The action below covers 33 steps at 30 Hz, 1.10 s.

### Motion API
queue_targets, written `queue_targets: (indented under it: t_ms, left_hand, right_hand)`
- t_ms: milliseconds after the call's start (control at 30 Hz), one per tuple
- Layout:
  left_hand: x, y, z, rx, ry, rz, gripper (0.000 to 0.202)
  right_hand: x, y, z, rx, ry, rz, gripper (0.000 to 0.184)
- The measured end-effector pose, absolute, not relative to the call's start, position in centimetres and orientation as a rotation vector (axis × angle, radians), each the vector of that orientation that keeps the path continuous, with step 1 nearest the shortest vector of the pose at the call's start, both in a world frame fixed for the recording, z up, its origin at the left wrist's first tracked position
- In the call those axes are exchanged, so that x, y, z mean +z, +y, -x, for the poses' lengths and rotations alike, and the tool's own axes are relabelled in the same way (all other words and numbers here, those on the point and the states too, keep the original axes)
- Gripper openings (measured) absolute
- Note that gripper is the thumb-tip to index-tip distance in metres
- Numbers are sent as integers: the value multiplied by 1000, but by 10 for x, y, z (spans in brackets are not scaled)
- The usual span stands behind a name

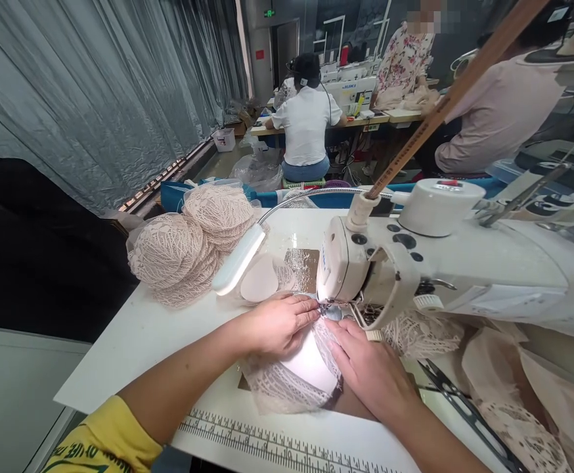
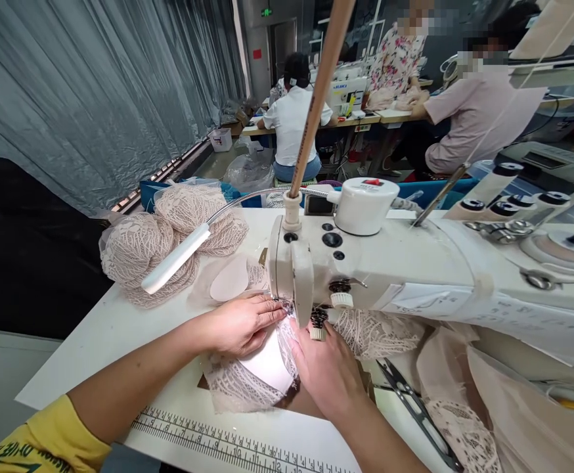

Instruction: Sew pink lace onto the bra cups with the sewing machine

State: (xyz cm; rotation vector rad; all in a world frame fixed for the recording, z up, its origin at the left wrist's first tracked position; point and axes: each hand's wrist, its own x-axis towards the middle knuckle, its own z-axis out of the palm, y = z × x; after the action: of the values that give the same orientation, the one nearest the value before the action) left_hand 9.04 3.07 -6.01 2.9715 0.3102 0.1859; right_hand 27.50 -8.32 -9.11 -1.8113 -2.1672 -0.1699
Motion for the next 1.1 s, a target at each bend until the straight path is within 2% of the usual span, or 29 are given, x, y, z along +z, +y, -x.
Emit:
queue_targets:
  t_ms: [167, 400, 800, 1100]
  left_hand:
    - [-53, 28, -89, 197, 321, -3092, 33]
    - [-60, 4, -93, 307, 392, -3048, 24]
    - [-61, 19, -87, 307, 324, -3020, 24]
    - [-67, 16, -90, 324, 357, -2980, 34]
  right_hand:
    - [-87, -86, -281, -57, -2078, 1730, 39]
    - [-89, -91, -285, -14, -2047, 1687, 38]
    - [-97, -93, -281, 98, -2126, 1743, 43]
    - [-99, -94, -282, 56, -2107, 1730, 41]
